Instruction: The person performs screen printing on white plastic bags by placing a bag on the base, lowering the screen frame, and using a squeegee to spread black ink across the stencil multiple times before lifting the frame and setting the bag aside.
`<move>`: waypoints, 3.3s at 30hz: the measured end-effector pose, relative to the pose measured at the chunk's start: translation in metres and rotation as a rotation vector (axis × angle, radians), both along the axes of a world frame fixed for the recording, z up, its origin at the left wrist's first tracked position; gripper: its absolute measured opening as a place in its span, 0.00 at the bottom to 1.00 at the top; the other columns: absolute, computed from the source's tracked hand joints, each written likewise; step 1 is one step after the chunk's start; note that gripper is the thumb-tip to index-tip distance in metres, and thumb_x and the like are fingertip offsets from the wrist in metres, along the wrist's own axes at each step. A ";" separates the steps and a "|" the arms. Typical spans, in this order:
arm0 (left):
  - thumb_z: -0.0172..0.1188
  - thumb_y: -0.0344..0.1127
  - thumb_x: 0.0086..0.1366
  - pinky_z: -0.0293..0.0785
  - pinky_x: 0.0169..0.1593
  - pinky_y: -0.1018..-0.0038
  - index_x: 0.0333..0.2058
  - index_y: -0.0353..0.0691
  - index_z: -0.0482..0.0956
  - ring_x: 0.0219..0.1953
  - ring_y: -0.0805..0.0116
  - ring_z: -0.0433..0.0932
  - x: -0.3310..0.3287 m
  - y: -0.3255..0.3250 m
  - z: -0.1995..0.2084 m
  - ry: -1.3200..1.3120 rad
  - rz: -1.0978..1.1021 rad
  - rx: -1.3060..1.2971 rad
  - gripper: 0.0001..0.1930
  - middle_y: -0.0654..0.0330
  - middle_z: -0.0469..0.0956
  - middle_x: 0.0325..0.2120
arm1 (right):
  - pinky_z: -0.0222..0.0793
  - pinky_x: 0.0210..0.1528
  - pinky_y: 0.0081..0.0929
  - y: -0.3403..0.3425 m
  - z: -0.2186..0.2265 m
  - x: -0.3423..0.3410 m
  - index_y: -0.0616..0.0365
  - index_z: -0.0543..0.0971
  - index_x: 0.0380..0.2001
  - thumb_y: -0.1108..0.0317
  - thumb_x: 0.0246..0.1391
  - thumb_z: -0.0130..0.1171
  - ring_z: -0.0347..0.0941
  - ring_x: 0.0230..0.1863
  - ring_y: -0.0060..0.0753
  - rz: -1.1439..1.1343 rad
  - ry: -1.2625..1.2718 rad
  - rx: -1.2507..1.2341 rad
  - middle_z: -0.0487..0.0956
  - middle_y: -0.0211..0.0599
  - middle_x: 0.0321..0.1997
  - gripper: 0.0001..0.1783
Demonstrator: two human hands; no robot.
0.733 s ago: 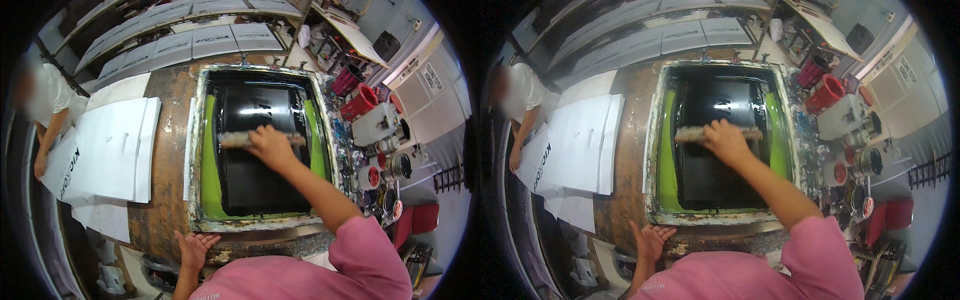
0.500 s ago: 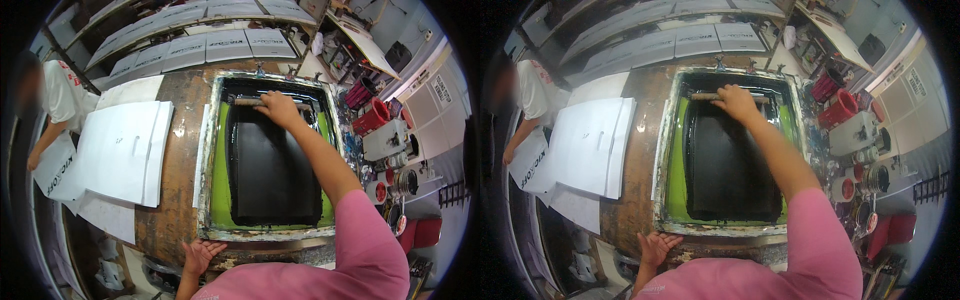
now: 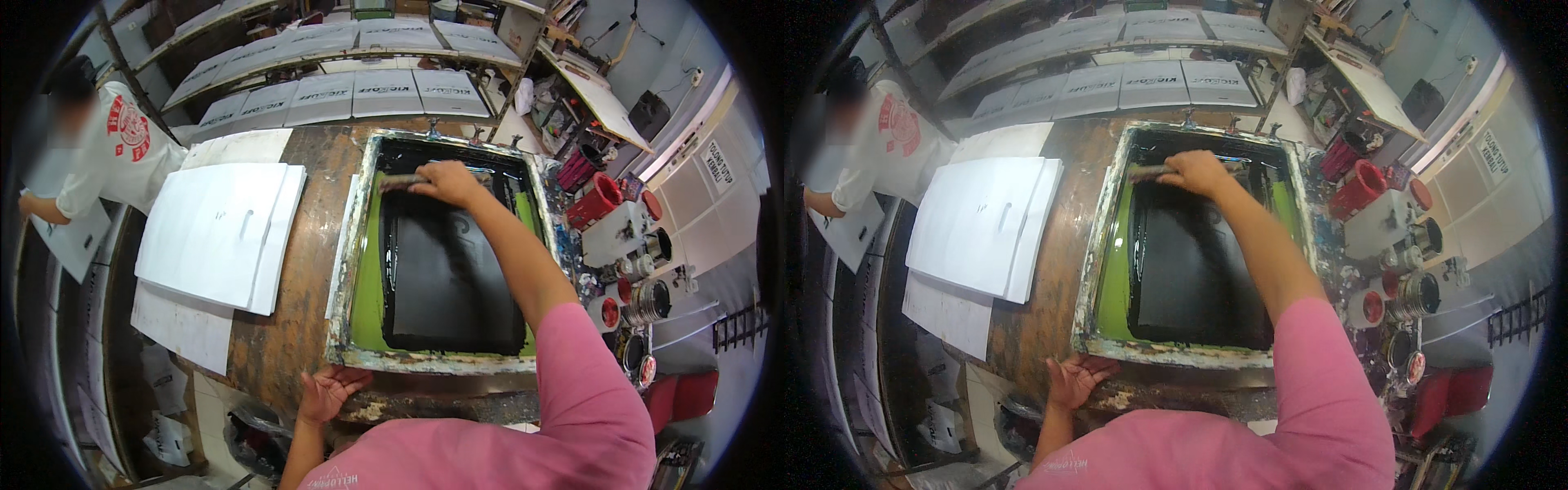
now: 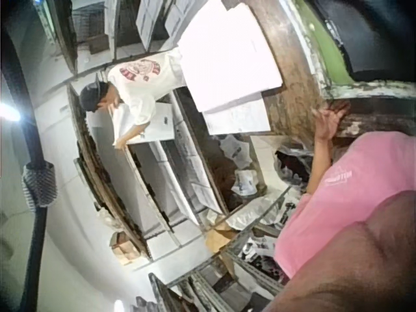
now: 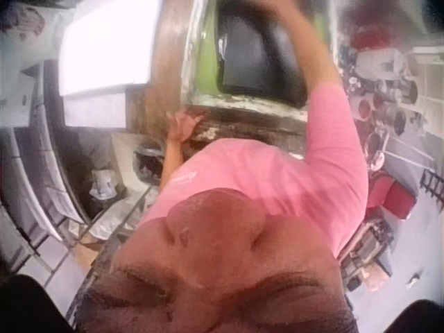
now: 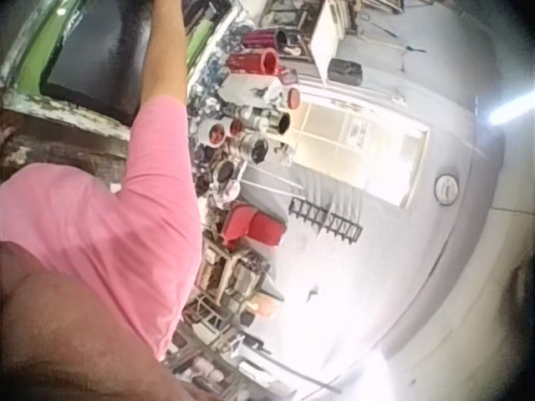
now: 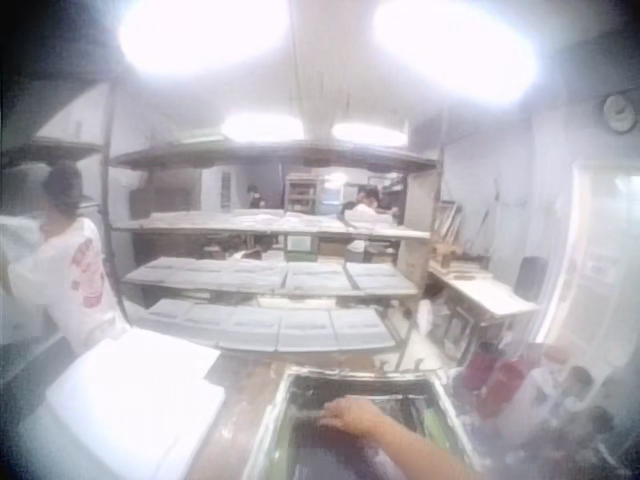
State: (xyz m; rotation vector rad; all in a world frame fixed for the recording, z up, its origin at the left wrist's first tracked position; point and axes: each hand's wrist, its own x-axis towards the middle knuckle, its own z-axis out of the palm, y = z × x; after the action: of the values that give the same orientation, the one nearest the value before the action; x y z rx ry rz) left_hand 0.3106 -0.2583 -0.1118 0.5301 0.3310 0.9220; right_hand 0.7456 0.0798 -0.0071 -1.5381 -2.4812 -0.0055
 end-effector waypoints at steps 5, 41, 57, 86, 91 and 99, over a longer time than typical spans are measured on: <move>0.38 0.81 0.71 0.56 0.77 0.37 0.69 0.37 0.73 0.72 0.37 0.69 0.001 0.004 0.001 0.035 -0.022 0.069 0.52 0.36 0.73 0.67 | 0.78 0.48 0.52 -0.119 0.019 -0.021 0.51 0.83 0.44 0.33 0.65 0.59 0.83 0.47 0.55 0.170 0.001 -0.131 0.85 0.42 0.41 0.30; 0.53 0.78 0.67 0.30 0.77 0.29 0.76 0.31 0.60 0.81 0.37 0.47 0.117 0.062 0.088 1.912 0.237 1.027 0.57 0.38 0.56 0.77 | 0.68 0.45 0.48 -0.221 0.281 -0.065 0.62 0.82 0.31 0.47 0.63 0.57 0.78 0.34 0.59 -0.278 0.125 0.631 0.82 0.49 0.29 0.25; 0.66 0.28 0.72 0.70 0.28 0.80 0.67 0.33 0.77 0.25 0.82 0.75 0.050 0.105 0.164 1.235 0.864 0.428 0.25 0.64 0.82 0.26 | 0.67 0.50 0.48 -0.217 0.292 -0.065 0.65 0.84 0.37 0.49 0.64 0.58 0.78 0.40 0.61 -0.270 0.156 0.665 0.84 0.55 0.36 0.25; 0.45 0.82 0.69 0.61 0.77 0.44 0.74 0.20 0.44 0.74 0.39 0.63 0.070 -0.002 0.155 0.102 0.241 -0.108 0.64 0.31 0.63 0.68 | 0.69 0.50 0.47 -0.337 0.128 -0.093 0.52 0.84 0.47 0.47 0.62 0.67 0.76 0.50 0.47 -0.224 -0.094 0.005 0.80 0.42 0.45 0.21; 0.39 0.85 0.69 0.69 0.73 0.50 0.72 0.21 0.49 0.68 0.38 0.73 0.049 0.001 0.095 0.408 0.135 -0.322 0.63 0.30 0.67 0.66 | 0.78 0.44 0.45 -0.361 0.048 -0.109 0.52 0.83 0.44 0.48 0.60 0.69 0.78 0.46 0.46 -0.246 0.157 -0.160 0.80 0.39 0.44 0.21; 0.37 0.86 0.68 0.74 0.69 0.45 0.67 0.17 0.54 0.65 0.36 0.76 0.046 0.002 0.053 0.490 0.167 -0.394 0.63 0.27 0.71 0.61 | 0.79 0.45 0.43 -0.305 -0.011 -0.090 0.55 0.81 0.55 0.56 0.52 0.75 0.76 0.48 0.47 -0.198 0.095 -0.023 0.78 0.38 0.45 0.29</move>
State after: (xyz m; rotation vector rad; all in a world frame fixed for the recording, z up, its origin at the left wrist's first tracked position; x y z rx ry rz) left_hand 0.3567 -0.2558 -0.0587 0.3593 0.9908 0.8500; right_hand 0.6555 -0.2255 -0.0177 -1.7445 -2.2558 0.0626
